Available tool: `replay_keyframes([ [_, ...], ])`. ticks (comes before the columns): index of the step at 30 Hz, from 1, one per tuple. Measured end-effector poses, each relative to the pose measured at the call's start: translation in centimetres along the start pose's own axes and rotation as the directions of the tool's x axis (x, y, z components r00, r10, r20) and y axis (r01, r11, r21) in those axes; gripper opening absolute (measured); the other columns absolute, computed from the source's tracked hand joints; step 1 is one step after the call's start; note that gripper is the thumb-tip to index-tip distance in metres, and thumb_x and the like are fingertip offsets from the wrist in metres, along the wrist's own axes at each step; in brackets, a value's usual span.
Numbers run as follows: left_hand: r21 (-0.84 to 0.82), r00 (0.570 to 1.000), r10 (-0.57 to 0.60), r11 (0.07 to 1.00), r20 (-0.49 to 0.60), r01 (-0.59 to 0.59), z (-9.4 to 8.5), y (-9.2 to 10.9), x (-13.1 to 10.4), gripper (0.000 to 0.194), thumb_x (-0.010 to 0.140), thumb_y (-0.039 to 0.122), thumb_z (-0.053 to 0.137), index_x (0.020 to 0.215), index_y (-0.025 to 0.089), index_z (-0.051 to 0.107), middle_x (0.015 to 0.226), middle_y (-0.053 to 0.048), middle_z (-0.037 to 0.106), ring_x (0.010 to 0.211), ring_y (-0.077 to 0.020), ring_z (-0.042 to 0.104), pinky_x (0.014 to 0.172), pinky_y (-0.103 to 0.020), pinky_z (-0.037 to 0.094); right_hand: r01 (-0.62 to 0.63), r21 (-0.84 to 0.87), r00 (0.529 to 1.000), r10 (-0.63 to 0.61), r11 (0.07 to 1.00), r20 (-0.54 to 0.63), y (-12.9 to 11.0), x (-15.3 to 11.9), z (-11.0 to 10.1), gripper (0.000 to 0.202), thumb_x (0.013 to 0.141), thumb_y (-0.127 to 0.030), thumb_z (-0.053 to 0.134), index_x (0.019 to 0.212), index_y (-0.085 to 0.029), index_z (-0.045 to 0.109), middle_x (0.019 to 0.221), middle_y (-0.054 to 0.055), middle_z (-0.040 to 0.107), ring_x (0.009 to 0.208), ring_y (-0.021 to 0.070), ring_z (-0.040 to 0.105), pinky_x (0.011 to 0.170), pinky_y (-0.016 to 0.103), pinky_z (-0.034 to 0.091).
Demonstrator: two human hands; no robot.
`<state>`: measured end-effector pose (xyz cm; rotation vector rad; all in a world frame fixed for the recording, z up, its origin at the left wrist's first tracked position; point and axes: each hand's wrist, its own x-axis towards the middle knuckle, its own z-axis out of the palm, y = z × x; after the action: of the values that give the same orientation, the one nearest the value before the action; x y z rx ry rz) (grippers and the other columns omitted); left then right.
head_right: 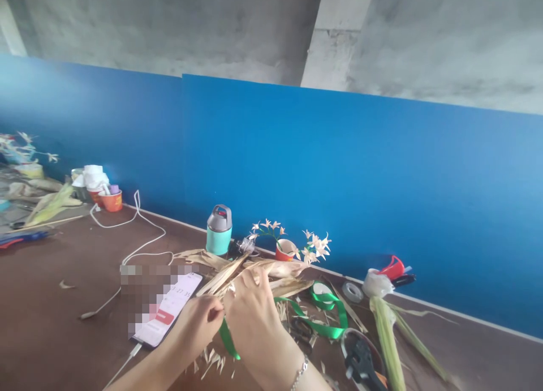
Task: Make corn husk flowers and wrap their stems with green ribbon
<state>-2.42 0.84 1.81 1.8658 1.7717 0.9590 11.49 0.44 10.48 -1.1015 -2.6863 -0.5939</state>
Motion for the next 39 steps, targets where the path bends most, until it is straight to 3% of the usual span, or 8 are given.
replay_keyframes([
  [3, -0.003, 1.0, -0.015, 1.0, 0.013, 0.015, 0.1, 0.1, 0.1, 0.027, 0.063, 0.004, 0.047, 0.046, 0.021, 0.034, 0.052, 0.004, 0.038, 0.053, -0.0134, 0.04, 0.055, -0.026, 0.025, -0.018, -0.043, 1.0, 0.016, 0.999, -0.025, -0.2, 0.2, 1.1, 0.019, 0.076, -0.008, 0.052, 0.084, -0.017, 0.067, 0.103, 0.014, 0.066, 0.104, 0.0313, 0.053, 0.096, 0.05, 0.033],
  [8, -0.025, 0.992, -0.099, 0.995, 0.074, 0.101, 0.2, -0.1, 0.3, 0.028, 0.063, 0.009, 0.05, 0.045, 0.02, 0.033, 0.049, 0.005, 0.037, 0.05, -0.012, 0.038, 0.053, -0.026, 0.025, 0.076, 0.012, 0.996, -0.076, 0.997, -0.046, 0.3, 0.4, 3.0, 0.026, 0.079, -0.005, 0.048, 0.094, -0.016, 0.066, 0.14, 0.011, 0.047, 0.133, 0.03, 0.03, 0.106, 0.049, 0.024],
  [14, -0.13, 0.973, -0.171, 0.973, 0.157, 0.192, -0.3, 0.2, 0.4, 0.021, 0.064, 0.014, 0.05, 0.046, 0.019, 0.041, 0.046, 0.006, 0.034, 0.047, -0.0112, 0.035, 0.049, -0.024, 0.024, 0.027, 0.166, 0.999, -0.033, 0.986, 0.035, 1.5, 0.5, 3.7, 0.03, 0.077, 0.0, 0.048, 0.094, -0.018, 0.064, 0.143, 0.008, 0.043, 0.136, 0.0275, 0.025, 0.109, 0.05, 0.018],
  [20, -0.258, 0.963, -0.192, 0.937, 0.188, 0.237, -0.2, 0.0, 0.6, 0.017, 0.064, 0.02, 0.051, 0.047, 0.018, 0.053, 0.046, 0.005, 0.04, 0.047, -0.0119, 0.039, 0.048, -0.024, 0.026, 0.043, 0.199, 0.998, -0.05, 0.979, 0.034, 2.0, 0.4, 4.1, 0.025, 0.079, -0.004, 0.049, 0.092, -0.019, 0.063, 0.143, 0.008, 0.043, 0.137, 0.0284, 0.023, 0.108, 0.052, 0.017],
  [28, -0.35, 0.966, -0.203, 0.903, 0.161, 0.249, 0.1, -0.5, 1.0, 0.023, 0.063, 0.029, 0.06, 0.043, 0.018, 0.058, 0.041, 0.005, 0.042, 0.047, -0.0128, 0.04, 0.049, -0.025, 0.026, 0.025, 0.08, 0.992, -0.014, 0.996, -0.127, 0.9, 0.0, 3.4, 0.029, 0.073, 0.002, 0.046, 0.086, -0.018, 0.064, 0.14, 0.009, 0.047, 0.136, 0.0275, 0.026, 0.11, 0.052, 0.008],
  [33, -0.422, 0.972, -0.195, 0.876, 0.132, 0.233, -0.2, -1.0, 1.1, 0.023, 0.067, 0.033, 0.059, 0.051, 0.017, 0.064, 0.047, 0.002, 0.049, 0.05, -0.0148, 0.045, 0.051, -0.026, 0.031, 0.002, 0.099, 0.978, 0.019, 0.995, -0.209, 1.8, -0.9, 1.0, 0.033, 0.064, 0.003, 0.046, 0.079, -0.019, 0.065, 0.137, 0.009, 0.05, 0.133, 0.0293, 0.03, 0.107, 0.053, 0.013],
  [36, -0.467, 0.965, -0.227, 0.845, 0.133, 0.263, -0.4, -1.0, 1.1, 0.021, 0.068, 0.032, 0.059, 0.056, 0.016, 0.065, 0.051, 0.002, 0.051, 0.051, -0.0141, 0.045, 0.052, -0.025, 0.032, -0.211, 0.215, 0.949, 0.252, 0.954, -0.19, 4.6, -2.4, -0.5, 0.035, 0.07, 0.0, 0.043, 0.077, -0.025, 0.067, 0.115, 0.004, 0.065, 0.116, 0.0282, 0.049, 0.1, 0.055, 0.023],
  [39, -0.496, 0.966, -0.213, 0.829, 0.147, 0.258, -0.7, -0.4, 1.0, 0.021, 0.07, 0.032, 0.058, 0.058, 0.016, 0.066, 0.051, 0.002, 0.051, 0.053, -0.0141, 0.045, 0.053, -0.025, 0.032, -0.525, 0.21, 0.835, 0.547, 0.825, -0.061, 7.8, -4.0, 0.1, 0.029, 0.082, -0.013, 0.042, 0.077, -0.026, 0.068, 0.089, 0.006, 0.069, 0.091, 0.0278, 0.059, 0.089, 0.056, 0.033],
])
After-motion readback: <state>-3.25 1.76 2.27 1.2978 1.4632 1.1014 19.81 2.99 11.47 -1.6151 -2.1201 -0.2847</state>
